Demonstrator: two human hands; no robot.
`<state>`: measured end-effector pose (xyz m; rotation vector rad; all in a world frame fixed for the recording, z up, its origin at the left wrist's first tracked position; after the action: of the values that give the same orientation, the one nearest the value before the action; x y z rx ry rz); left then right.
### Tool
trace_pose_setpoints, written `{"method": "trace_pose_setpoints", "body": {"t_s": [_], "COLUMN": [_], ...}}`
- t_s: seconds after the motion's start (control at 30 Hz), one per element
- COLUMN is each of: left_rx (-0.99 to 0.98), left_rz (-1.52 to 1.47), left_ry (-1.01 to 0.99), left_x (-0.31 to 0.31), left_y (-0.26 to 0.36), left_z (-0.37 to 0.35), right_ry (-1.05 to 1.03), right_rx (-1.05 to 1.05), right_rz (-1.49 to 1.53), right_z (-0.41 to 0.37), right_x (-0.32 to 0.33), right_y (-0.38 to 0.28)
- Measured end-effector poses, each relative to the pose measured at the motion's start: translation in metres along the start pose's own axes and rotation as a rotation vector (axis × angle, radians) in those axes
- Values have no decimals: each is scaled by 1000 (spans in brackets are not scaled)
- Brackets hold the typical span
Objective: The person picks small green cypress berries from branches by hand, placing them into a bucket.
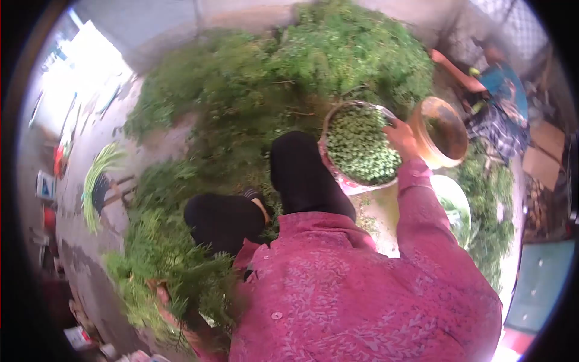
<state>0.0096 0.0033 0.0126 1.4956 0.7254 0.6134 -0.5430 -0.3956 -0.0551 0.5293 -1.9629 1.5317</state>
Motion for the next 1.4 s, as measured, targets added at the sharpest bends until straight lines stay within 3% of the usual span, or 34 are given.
{"method": "trace_pose_setpoints", "body": {"t_s": [0.07, 0.1, 0.17, 0.2, 0.27, 0.3, 0.37, 0.43, 0.53, 0.6, 0.63, 0.67, 0.73, 0.77, 0.8, 0.83, 0.87, 0.93, 1.0, 1.07, 1.13, 1.17, 1.27, 1.33, 1.4], "left_rx": [-55, -81, -369, -366, 30, 18, 86, 92, 16, 51, -15, -13, 43, 223, 221, 192, 162, 203, 164, 117, 36, 5, -3, 22, 19], "left_rz": [49, 80, 641, 655, -625, -619, 1, -10, 8, -238, -342, -341, 64, -512, -513, -251, 11, -73, -253, -198, -308, -73, -176, -124, -248], "left_ry": [160, 248, 209, 259, -332, -307, 307, 297, 364, 342, 172, 185, 151, 197, 194, 243, 291, 310, 332, 370, 285, 315, 173, 249, 159], "left_x": [29, 59, 30, 42, 24, 32, 80, 67, 55, 43, 40, 56, 75, 60, 51, 51, 52, 50, 50, 50, 38, 34, 11, 15, 19], "left_y": [7, 9, 52, 48, -3, -5, -20, -8, 18, 28, 24, 6, -24, -30, -22, -13, -2, 1, 6, 8, 30, 49, 64, 56, 40], "left_z": [-18, -32, -35, -28, -12, -19, -35, -36, -41, -47, -41, -40, -38, -29, -31, -33, -36, -40, -41, -40, -31, -30, -27, -29, -28], "right_ry": [-8, -60, -36, -20, -147, -238, -281, -331, -253, -369, -430, -501, -716, -863, -1008, -1226, -1372, -1310, -1345, -1298, -1357, -1378, -1474, -1550, -1574], "right_rx": [12, -81, 171, 274, 168, 234, 311, 370, 481, 422, 462, 516, 653, 704, 699, 716, 867, 1205, 1284, 1325, 1304, 1348, 1345, 1382, 1353], "right_rz": [-87, 54, -120, -171, 322, 607, 825, 932, 818, 980, 1001, 1003, 962, 919, 847, 793, 826, 762, 717, 689, 635, 594, 493, 327, 364], "right_z": [11, -1, 35, 45, 19, 8, -33, -49, -62, -83, -101, -132, -205, -244, -279, -315, -345, -387, -414, -429, -442, -451, -461, -460, -441], "right_x": [-3, -5, -7, -11, -23, -33, -50, -59, -60, -63, -67, -73, -89, -103, -116, -128, -139, -150, -163, -167, -176, -177, -183, -193, -191], "right_y": [7, -2, 6, -1, -48, -77, -149, -180, -211, -224, -239, -265, -314, -332, -342, -352, -361, -376, -371, -361, -341, -331, -314, -309, -321]}}
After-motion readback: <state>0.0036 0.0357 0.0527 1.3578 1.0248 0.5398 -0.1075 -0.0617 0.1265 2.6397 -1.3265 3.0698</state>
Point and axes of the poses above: each hand's wrist, its own z-axis towards the middle knuckle, its own x-axis out of the back of the hand, y = z × x, the point moved 9 cm from there along z, towards the middle knuckle, and after that the axes turned 11 degrees about z, right-handed, at the moved point
